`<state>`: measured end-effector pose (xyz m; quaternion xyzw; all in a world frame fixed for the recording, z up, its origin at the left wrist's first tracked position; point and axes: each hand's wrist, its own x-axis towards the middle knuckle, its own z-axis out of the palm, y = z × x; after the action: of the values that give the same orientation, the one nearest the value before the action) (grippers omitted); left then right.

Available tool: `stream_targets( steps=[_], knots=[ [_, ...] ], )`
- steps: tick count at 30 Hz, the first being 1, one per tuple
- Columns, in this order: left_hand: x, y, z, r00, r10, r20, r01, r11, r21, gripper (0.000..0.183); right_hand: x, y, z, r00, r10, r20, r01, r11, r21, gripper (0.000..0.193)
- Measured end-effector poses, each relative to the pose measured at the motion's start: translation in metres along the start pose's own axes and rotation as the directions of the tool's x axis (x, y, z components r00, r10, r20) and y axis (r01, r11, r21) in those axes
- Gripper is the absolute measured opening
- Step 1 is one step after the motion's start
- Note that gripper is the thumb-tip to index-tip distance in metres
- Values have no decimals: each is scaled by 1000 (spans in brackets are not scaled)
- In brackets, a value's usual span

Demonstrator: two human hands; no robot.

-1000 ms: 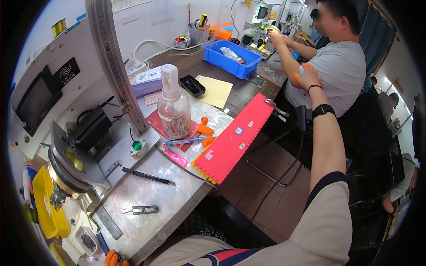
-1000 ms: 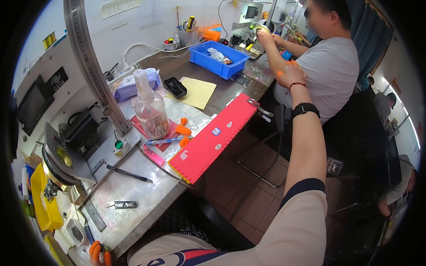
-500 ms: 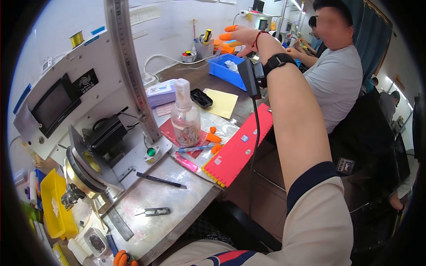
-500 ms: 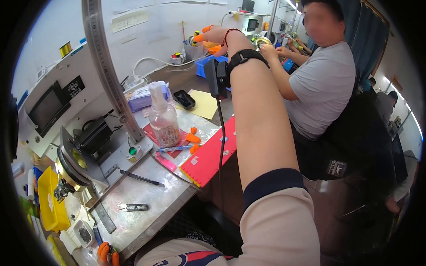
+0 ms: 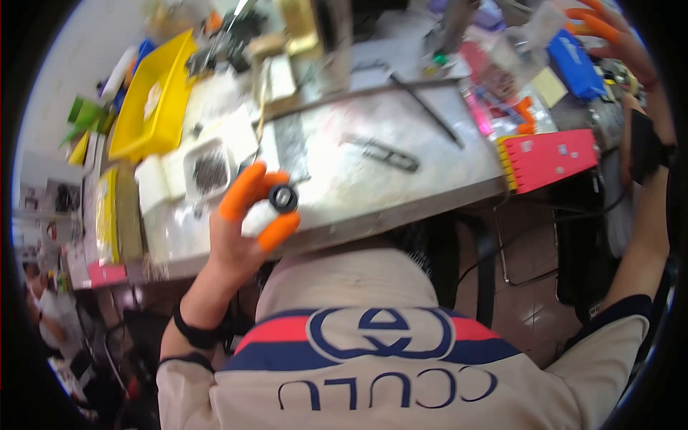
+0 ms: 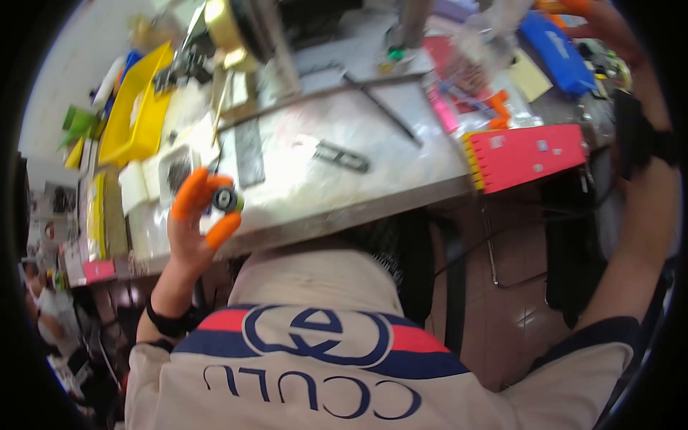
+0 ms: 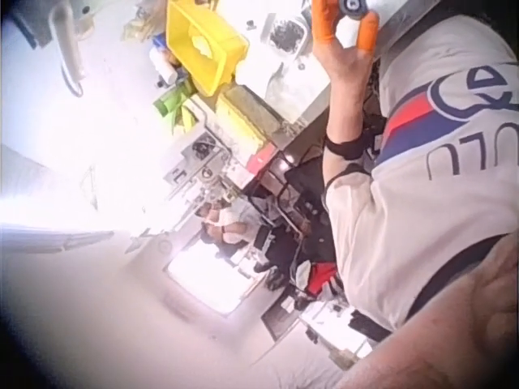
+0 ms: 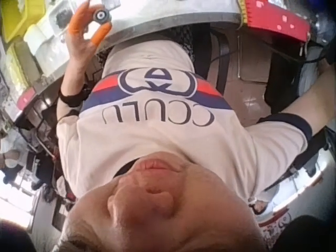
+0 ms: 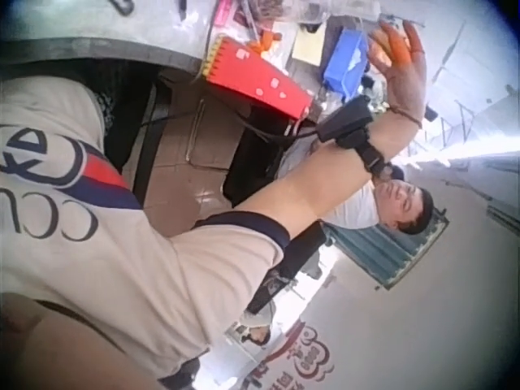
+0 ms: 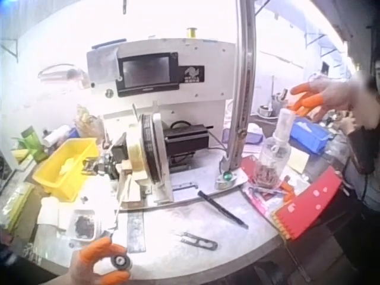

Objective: Assembling small electrical coils and applying adhesive using a syringe.

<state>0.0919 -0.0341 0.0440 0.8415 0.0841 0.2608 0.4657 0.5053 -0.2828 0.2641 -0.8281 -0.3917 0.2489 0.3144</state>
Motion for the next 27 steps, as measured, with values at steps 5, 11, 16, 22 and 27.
stream_targets(
  steps=[5,11,16,22,27],
  knots=[
    [-42,-29,-5,998,55,35,-60,986,153,67,24,18,-10,971,117,-209,-137,987,-83,63],
    [-49,-36,0,999,-14,33,12,998,59,61,22,45,-45,757,358,-547,-362,926,104,56],
    [-35,-25,5,964,-255,73,255,967,1,46,34,50,-44,767,458,-449,-469,878,94,53],
    [-37,-29,3,997,1,74,-10,992,124,34,55,54,-46,764,486,-424,-517,855,49,59],
    [-37,-3,-1,986,-136,101,116,976,185,30,58,41,-30,786,450,-424,-510,860,-32,64]
  ],
)
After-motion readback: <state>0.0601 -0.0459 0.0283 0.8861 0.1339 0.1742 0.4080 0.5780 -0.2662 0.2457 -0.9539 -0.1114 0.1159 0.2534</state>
